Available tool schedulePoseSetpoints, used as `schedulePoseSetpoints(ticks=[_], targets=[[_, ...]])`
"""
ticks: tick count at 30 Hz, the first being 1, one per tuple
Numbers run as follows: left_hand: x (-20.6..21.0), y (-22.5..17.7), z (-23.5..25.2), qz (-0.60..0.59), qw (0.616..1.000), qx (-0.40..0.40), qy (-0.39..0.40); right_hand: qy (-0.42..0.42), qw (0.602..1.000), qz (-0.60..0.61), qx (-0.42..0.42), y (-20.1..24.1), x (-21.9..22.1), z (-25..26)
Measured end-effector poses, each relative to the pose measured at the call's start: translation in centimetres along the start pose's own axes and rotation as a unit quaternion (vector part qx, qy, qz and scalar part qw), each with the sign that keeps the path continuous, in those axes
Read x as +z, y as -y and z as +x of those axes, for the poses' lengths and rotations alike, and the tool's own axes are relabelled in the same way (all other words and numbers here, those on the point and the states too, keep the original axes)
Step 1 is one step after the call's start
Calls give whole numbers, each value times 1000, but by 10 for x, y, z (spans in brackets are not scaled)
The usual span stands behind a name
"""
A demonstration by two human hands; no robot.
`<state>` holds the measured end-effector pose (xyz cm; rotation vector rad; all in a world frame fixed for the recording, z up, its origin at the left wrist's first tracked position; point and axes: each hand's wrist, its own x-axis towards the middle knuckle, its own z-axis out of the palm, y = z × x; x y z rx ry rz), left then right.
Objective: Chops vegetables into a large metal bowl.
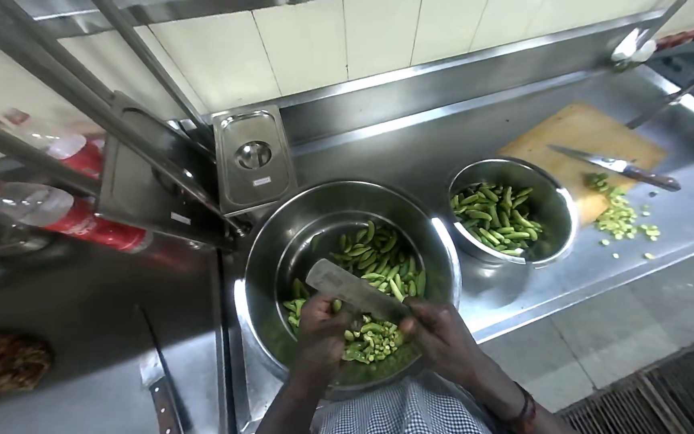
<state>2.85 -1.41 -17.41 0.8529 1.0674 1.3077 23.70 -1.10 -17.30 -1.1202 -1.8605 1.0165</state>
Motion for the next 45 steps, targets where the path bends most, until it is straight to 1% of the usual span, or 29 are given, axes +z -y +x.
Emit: schedulePoseSetpoints(ticks=[2, 5, 9, 13, 19, 21, 23, 24, 26, 28, 30, 31, 32, 33, 34, 35, 36, 37, 38, 39, 40, 41, 42, 43, 45], targets=[[0, -8, 1, -87, 995, -53, 6, -23, 1000, -14, 15, -1, 1, 1], [1, -12, 0, -145, 984, -95, 28, -26, 997, -58, 51, 1, 0, 2], [5, -7, -2, -180, 972, -147, 45, -30, 995, -79, 50, 4, 3, 2], [13, -2, -5, -180, 964, -188, 52, -16, 996, -75, 38, 7, 5, 2], [15, -3, -9, -181, 964, -187, 56, 34, 996, -61, 49, 5, 6, 3], [12, 1, -8, -174, 968, -180, 30, 47, 996, -54, 48, 4, 7, 1], [8, -1, -3, -162, 969, -183, -26, 38, 997, -53, 30, 4, 8, 0], [4, -4, 0, -181, 967, -174, -44, 27, 998, -56, 23, 4, 8, -1], [-5, -16, 6, -229, 963, -135, -52, 3, 998, -69, 12, 5, 6, 0], [-18, -28, 13, -245, 963, -99, -50, -21, 997, -78, 3, 3, 4, 1], [-31, -35, 20, -226, 969, -76, -64, -41, 994, -103, 19, 2, 2, 2], [-36, -36, 24, -202, 973, -69, -87, -47, 991, -121, 29, 2, 2, 2], [-39, -36, 26, -153, 980, -66, -108, -53, 989, -131, 39, 3, 2, 1], [-42, -35, 28, -77, 988, -67, -118, -60, 988, -135, 47, 3, 3, 1], [-45, -32, 30, 18, 992, -65, -110, -65, 987, -134, 52, 4, 3, 1], [-47, -30, 32, 134, 986, -60, -84, -67, 988, -131, 57, 5, 3, 1], [-51, -29, 33, 268, 961, -57, -39, -70, 987, -128, 62, 4, 2, 1], [-52, -29, 34, 396, 916, -63, 18, -71, 987, -124, 67, 4, 2, 1], [-51, -28, 35, 508, 855, -75, 65, -73, 987, -123, 69, 3, 1, 0], [-48, -25, 35, 605, 785, -90, 98, -76, 987, -124, 69, 2, 0, 0], [-46, -17, 36, 678, 717, -115, 116, -78, 987, -124, 72, 1, -2, -1], [-43, -9, 39, 724, 661, -154, 125, -80, 986, -124, 75, 0, -3, -1], [-41, -1, 42, 747, 623, -193, 132, -83, 986, -123, 75, 0, -4, -1], [-41, 3, 46, 756, 598, -223, 143, -84, 986, -119, 75, -1, -4, -1], [-45, 9, 56, 766, 569, -248, 168, -86, 988, -111, 70, -3, -5, -1]])
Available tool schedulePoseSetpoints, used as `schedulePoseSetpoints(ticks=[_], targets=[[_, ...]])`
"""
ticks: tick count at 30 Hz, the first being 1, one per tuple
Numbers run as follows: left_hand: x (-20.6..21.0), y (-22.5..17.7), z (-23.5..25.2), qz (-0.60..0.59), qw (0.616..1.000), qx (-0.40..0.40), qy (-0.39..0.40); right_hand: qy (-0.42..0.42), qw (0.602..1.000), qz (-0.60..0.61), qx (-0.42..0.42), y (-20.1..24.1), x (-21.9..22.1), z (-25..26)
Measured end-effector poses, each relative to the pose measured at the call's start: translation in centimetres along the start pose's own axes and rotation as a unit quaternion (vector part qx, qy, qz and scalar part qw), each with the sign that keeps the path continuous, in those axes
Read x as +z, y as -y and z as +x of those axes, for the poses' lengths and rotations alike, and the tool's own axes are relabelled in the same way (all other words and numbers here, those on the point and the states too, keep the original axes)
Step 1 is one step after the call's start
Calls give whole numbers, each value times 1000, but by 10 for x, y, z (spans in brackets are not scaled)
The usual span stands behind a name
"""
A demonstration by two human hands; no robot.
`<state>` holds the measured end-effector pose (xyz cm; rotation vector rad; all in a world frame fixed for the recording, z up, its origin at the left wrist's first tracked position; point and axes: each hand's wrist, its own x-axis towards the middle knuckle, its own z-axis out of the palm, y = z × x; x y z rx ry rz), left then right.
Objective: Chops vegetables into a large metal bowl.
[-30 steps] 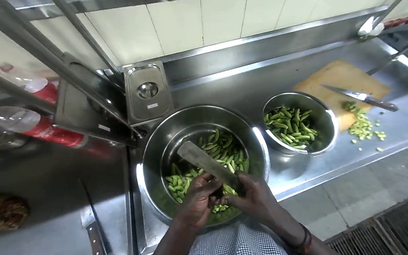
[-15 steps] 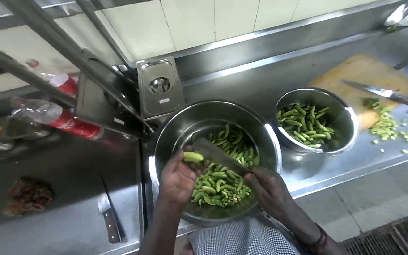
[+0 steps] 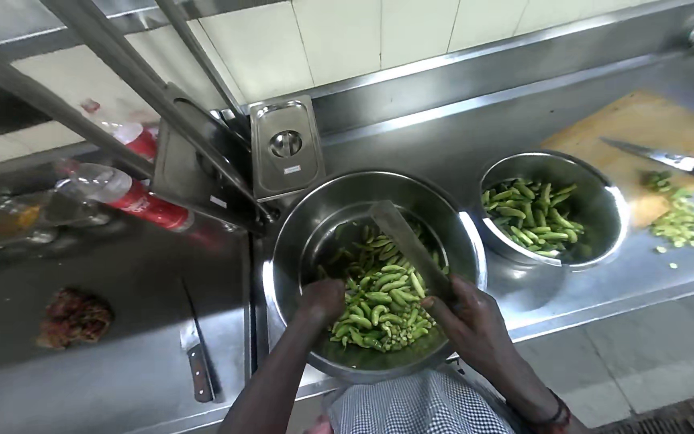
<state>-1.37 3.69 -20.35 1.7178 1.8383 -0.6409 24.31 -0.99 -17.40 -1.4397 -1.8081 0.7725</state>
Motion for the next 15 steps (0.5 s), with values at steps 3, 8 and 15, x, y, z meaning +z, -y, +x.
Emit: schedulePoseSetpoints(ticks=[3, 8, 15], targets=[[0, 2, 14, 30, 999, -1, 28, -2, 1000, -3, -13, -1, 0, 0], [4, 13, 28, -12, 999, 23, 35, 12, 1000, 0, -21, -2, -2, 1], [10, 18, 28, -87, 993, 76, 9, 14, 1000, -3, -21, -3, -2, 3]])
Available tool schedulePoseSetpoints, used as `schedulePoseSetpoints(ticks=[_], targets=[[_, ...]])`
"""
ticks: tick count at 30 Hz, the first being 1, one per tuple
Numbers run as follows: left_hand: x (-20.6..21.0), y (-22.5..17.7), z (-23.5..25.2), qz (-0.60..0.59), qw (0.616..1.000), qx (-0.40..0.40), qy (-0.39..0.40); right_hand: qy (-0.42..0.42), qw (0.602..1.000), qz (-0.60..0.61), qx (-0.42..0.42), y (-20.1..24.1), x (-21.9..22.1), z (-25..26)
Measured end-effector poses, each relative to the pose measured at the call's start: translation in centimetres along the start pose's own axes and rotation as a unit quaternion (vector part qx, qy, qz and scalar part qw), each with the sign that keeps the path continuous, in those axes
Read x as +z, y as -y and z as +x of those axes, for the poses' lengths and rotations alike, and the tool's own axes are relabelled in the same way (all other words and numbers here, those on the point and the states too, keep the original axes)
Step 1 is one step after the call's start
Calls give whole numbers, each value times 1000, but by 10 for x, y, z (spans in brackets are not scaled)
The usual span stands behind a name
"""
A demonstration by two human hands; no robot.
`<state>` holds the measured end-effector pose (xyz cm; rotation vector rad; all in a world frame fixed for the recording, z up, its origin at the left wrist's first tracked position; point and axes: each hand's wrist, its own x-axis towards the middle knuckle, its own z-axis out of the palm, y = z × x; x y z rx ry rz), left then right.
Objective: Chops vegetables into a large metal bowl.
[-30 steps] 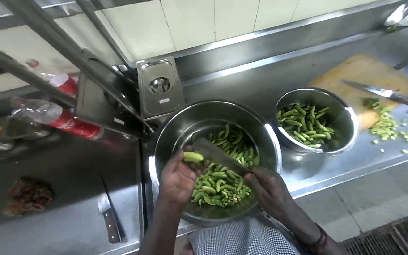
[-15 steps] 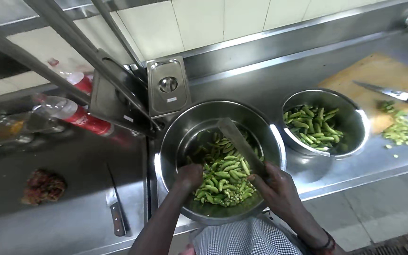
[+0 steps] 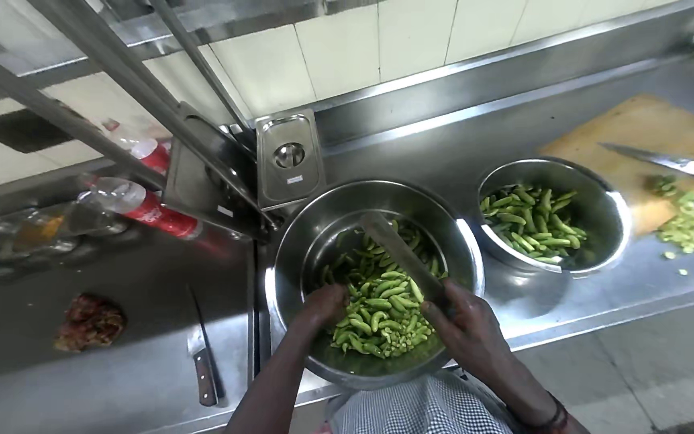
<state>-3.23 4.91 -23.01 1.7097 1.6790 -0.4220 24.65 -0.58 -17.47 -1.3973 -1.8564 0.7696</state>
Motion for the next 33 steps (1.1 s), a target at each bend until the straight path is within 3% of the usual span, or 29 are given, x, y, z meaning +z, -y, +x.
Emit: schedulePoseSetpoints(ticks=[2, 5, 11, 16, 19, 26, 31, 33], targets=[[-5, -7, -15, -85, 995, 6, -59, 0, 1000, -2, -4, -1, 0, 0], [-2, -1, -21, -226, 958, 96, -147, 12, 1000, -14, 3, -3, 0, -2], [-10, -41, -58, -386, 892, 158, -177, 27, 999, -7, 29, 2, 0, -1], [-10, -68, -81, -390, 884, 179, -184, 56, 997, 43, 44, 9, -1, 0], [-4, -69, -82, -360, 878, 239, -205, 77, 994, 72, 39, 8, 0, -1], [4, -75, -83, -315, 857, 298, -279, 100, 990, 98, 22, 8, 0, -1], [4, -76, -85, -333, 873, 272, -231, 107, 987, 115, 26, 9, 4, -1], [8, -75, -82, -336, 864, 282, -249, 100, 990, 96, 15, 9, 6, -2]])
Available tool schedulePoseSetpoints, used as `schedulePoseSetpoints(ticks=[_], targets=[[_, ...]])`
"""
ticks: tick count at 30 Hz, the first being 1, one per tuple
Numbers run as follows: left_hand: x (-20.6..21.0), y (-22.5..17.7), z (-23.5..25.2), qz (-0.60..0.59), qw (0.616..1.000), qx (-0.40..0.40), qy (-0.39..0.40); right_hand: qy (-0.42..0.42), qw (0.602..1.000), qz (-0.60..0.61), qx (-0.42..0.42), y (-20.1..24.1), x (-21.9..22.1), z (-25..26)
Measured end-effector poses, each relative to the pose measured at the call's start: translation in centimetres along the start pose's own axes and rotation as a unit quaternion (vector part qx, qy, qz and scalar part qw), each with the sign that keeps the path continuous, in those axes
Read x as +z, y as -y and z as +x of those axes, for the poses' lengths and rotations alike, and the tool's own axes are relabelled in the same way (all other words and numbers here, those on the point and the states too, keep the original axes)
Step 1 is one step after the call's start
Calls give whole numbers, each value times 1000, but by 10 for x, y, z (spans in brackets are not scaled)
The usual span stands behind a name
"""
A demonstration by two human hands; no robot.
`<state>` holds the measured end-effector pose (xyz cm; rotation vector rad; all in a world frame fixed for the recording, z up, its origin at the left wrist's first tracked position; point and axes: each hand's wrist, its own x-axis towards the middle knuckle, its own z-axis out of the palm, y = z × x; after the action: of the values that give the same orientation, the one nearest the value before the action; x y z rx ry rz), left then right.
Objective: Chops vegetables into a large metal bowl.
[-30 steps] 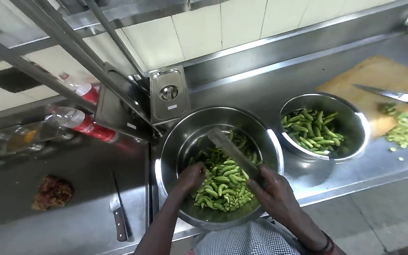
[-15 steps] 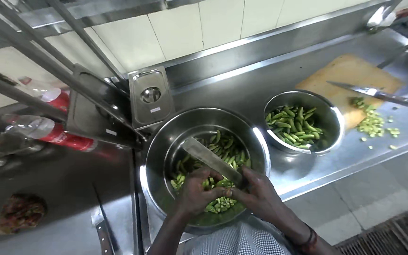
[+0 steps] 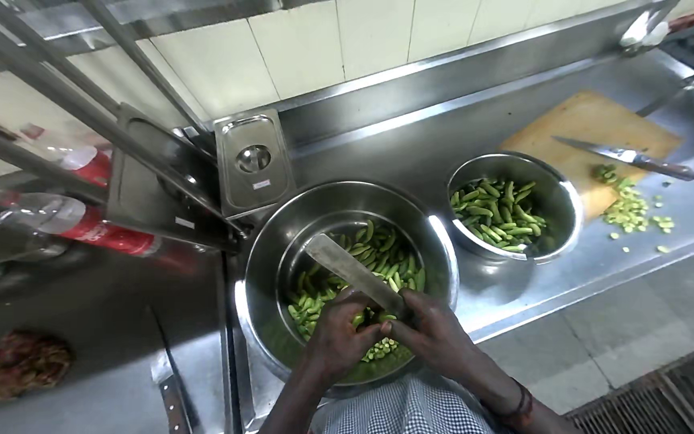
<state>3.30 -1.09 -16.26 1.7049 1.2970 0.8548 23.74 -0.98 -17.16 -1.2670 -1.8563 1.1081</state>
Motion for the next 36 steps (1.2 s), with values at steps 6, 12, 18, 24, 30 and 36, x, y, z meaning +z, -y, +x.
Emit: schedulePoseSetpoints(ticks=[6, 12, 18, 24, 30, 36], targets=[[8, 5, -2, 36, 992, 100, -69, -15, 999, -41, 3, 2, -1, 1], [15, 8, -3, 12, 990, 100, -100, -2, 998, -56, 0, -1, 0, 3], [13, 12, -1, -95, 980, -61, -165, 8, 1000, -8, -12, -1, 4, -1], [-3, 9, 4, -420, 869, -209, -158, -67, 993, -94, -23, 1, -5, 6], [4, 0, 5, -449, 843, -261, -139, -62, 990, -120, -42, 5, 3, 3], [15, -5, 4, -474, 827, -281, -116, -47, 992, -107, -39, 6, 5, 3]])
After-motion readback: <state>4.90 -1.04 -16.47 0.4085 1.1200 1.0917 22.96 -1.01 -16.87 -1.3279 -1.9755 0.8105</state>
